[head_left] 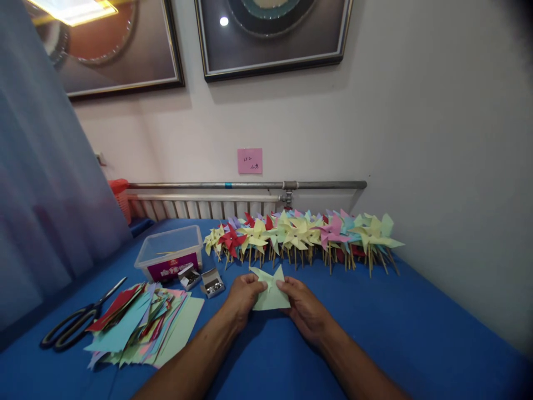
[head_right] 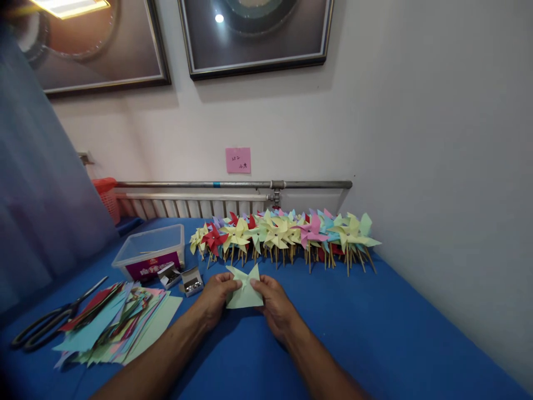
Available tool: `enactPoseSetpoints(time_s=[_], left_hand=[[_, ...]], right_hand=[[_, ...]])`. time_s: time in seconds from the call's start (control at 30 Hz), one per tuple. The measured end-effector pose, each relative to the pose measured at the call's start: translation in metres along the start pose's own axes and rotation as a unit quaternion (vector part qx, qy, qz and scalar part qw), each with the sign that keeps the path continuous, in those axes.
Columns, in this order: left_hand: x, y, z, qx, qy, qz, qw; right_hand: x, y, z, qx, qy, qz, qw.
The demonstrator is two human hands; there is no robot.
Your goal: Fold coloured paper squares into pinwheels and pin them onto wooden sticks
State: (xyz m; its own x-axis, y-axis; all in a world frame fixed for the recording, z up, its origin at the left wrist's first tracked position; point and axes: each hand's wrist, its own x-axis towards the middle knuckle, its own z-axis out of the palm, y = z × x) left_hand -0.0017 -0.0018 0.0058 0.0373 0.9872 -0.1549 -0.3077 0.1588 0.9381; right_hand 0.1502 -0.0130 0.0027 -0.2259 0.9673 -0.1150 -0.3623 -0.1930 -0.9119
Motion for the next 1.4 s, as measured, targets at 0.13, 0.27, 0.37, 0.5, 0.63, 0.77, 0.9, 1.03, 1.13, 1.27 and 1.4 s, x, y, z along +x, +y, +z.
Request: enactPoseSetpoints(time_s=[0.13,0.27,0.37,0.5,0.63,0.77,0.9,1.03,1.13,1.27,1.4], left_hand=[[-0.001,-0.001,0.000,-0.007,-0.011,0.003,1.000],[0.001,-0.003,-0.001,0.004,-0.005,0.007,1.000],[0.002,-0.004,-0.002,0.010,-0.008,0.005,1.000],[0.004,-0.007,-0.002,0.022,-0.006,0.007,1.000],[0.006,-0.010,-0.003,0.031,0.009,0.003,0.999],[0.007,-0.011,-0.004,0.023,0.018,0.012,1.000],[0.005,-0.009,-0.002,0.018,0.025,0.015,0.999],[0.003,-0.008,0.000,0.021,0.031,0.014,0.999],[0.003,-0.007,0.001,0.025,0.037,0.011,0.999],[0.004,-0.009,0.001,0.026,0.031,0.018,0.999],[0.006,-0.011,0.001,0.028,0.032,0.023,0.999]], right_hand=[[-0.002,0.004,0.004,-0.010,-0.009,0.002,1.000],[0.000,0.009,0.006,-0.024,0.011,-0.015,1.000],[0.004,0.013,0.006,-0.047,0.041,-0.047,0.997],[0.009,0.017,0.003,-0.104,0.056,-0.070,0.991],[0.011,0.019,0.000,-0.145,0.057,-0.079,0.985],[0.011,0.020,-0.001,-0.142,0.049,-0.084,0.985],[0.009,0.019,0.001,-0.139,0.046,-0.086,0.985],[0.007,0.017,0.002,-0.145,0.047,-0.087,0.984],[0.009,0.018,0.001,-0.155,0.047,-0.088,0.983],[0.012,0.019,-0.001,-0.167,0.051,-0.091,0.980],[0.014,0.021,0.000,-0.170,0.070,-0.087,0.979]])
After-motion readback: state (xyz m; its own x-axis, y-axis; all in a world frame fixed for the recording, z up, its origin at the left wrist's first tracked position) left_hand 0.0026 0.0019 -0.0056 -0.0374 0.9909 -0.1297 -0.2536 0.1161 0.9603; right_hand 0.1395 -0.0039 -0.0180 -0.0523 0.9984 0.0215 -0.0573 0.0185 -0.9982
